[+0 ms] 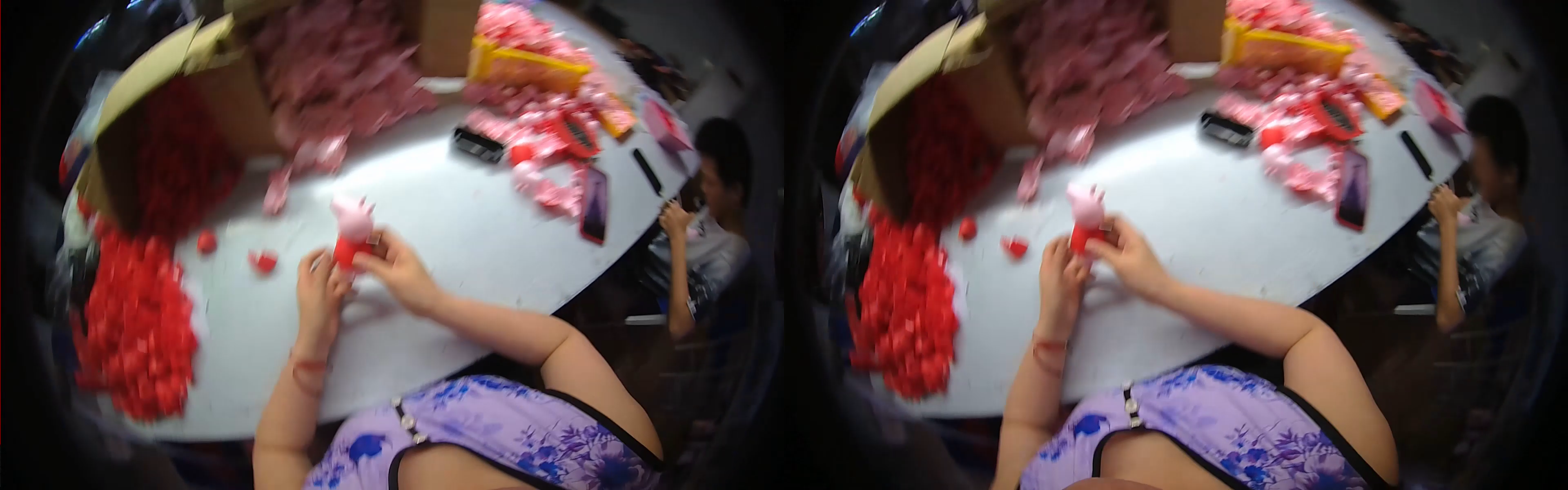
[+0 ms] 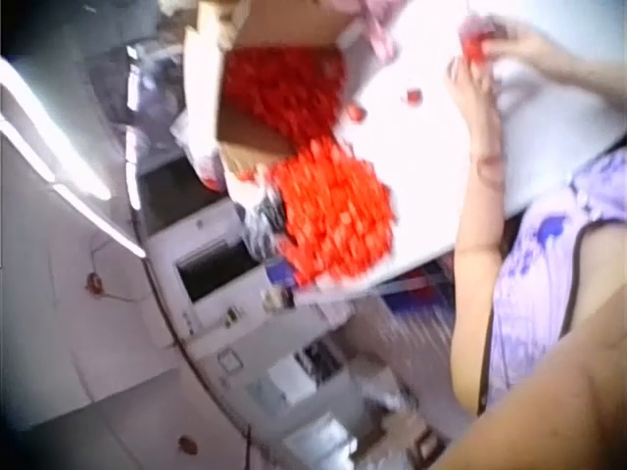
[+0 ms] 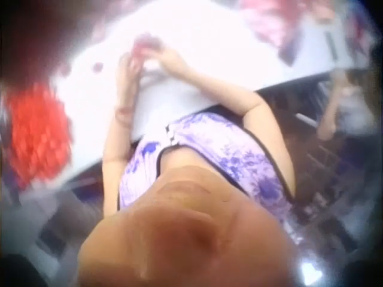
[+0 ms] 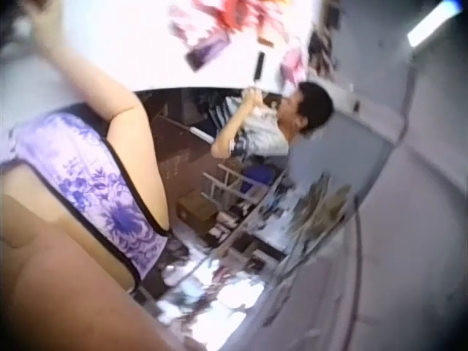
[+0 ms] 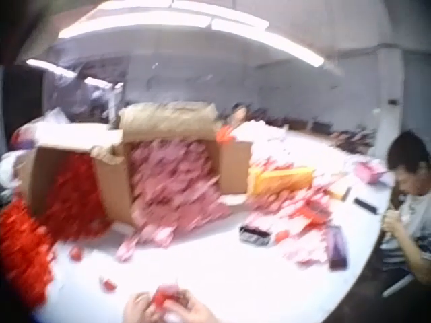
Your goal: The person assembles plastic toy figures by taking pink figurine parts and red body pieces from boxes and the table, then attaching them together by hand.
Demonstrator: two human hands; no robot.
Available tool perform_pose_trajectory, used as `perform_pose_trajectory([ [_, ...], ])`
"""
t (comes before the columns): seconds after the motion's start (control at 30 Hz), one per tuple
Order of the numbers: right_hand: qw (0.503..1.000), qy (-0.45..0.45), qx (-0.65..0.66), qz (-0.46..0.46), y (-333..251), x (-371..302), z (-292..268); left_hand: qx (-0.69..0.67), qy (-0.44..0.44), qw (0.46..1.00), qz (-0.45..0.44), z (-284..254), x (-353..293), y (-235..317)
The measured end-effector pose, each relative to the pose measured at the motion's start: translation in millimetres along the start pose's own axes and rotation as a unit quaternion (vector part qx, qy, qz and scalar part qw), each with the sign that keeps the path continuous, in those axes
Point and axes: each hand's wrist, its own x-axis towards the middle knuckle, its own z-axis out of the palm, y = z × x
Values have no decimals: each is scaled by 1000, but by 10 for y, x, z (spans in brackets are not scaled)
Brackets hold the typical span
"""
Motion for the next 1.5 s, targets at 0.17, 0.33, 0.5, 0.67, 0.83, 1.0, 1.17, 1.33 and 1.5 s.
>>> perform_pose_trajectory([
  [0.17, 983, 142, -61, -96, -926, 336, -732, 176, 17, 980, 85, -82, -96, 86],
  [0.33, 846, 324, -317, -282, -2467, 1760, -2180, 310, -7, 944, 114, 123, -54, 88],
  [0.5, 703, 405, -452, -371, -3009, 2838, -3117, 331, 3, 936, 120, 58, -39, 100],
  [0.67, 494, 290, -728, -376, -2117, 2475, -3322, 400, -2, 908, 125, -18, 24, 96],
  [0.83, 390, 228, -844, -289, -2309, 2308, -3469, 384, 31, 915, 122, 94, -34, 101],
  [1.0, 436, 126, -823, -340, -2642, 2725, -4081, 434, 53, 890, 127, 289, 49, 68],
  [1.17, 436, 161, -818, -339, -2257, 2939, -3939, 447, 83, 879, 143, 193, 22, 47],
  [1.33, 477, 115, -771, -406, -2590, 2966, -3987, 471, 97, 869, 118, 345, -2, 99],
  [1.5, 451, 146, -811, -344, -2396, 2917, -3952, 501, 94, 847, 148, 316, 80, 41],
])
